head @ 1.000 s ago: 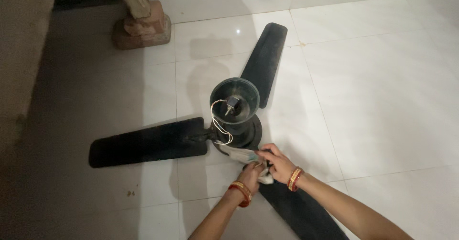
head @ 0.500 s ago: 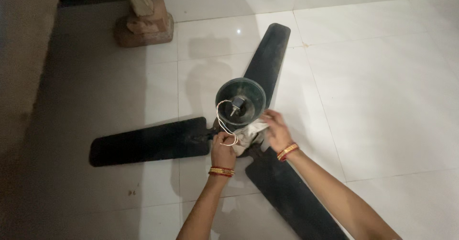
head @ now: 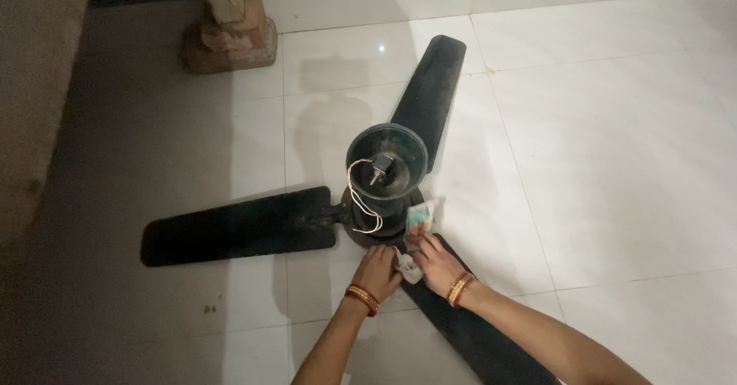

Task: The person wipes the central hub and blades of a ceiling fan lying on the floor using a white cloth. They rotate the fan to access different areas and continue wiping the surfaces.

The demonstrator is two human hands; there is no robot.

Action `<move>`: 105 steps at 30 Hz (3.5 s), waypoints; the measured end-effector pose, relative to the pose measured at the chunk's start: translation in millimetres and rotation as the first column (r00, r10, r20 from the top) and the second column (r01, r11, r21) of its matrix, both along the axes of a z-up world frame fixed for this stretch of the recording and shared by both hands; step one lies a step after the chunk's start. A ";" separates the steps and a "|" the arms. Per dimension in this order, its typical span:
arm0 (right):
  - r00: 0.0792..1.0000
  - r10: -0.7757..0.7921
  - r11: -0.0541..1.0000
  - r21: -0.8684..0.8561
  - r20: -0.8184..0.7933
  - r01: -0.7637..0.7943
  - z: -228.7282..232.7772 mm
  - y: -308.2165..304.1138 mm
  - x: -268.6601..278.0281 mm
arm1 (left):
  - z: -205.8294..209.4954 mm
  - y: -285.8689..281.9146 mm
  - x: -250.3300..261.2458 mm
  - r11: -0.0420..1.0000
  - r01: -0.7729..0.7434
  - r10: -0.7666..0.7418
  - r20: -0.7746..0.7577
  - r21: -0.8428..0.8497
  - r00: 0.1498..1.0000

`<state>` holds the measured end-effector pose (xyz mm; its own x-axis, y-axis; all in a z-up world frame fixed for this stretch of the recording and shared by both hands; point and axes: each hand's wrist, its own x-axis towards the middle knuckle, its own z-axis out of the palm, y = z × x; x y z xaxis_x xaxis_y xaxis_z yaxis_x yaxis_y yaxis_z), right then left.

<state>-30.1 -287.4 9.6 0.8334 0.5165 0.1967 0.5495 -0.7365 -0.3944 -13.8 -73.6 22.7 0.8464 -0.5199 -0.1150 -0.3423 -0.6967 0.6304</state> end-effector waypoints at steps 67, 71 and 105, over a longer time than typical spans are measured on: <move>0.946 0.145 0.964 -0.174 -0.290 -0.201 -0.9 -27.4 35.3 | -21.6 -22.8 -2.5 0.995 -0.048 0.051 -0.037 0.091 0.998; 0.917 0.107 0.994 0.011 -0.383 -0.111 36.4 -37.1 51.8 | 10.1 -13.5 8.9 0.970 -0.235 0.240 0.097 -0.057 0.966; 0.959 -0.271 0.914 0.290 -0.087 0.284 20.2 20.5 98.3 | 36.0 -58.8 44.5 0.674 -0.647 0.624 -0.194 -0.357 0.757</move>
<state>68.2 -266.9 29.7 0.9460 0.1865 0.2653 0.3172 -0.7023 -0.6373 30.7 -132.4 58.7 0.9877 0.1321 -0.0838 0.1336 -0.4342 0.8909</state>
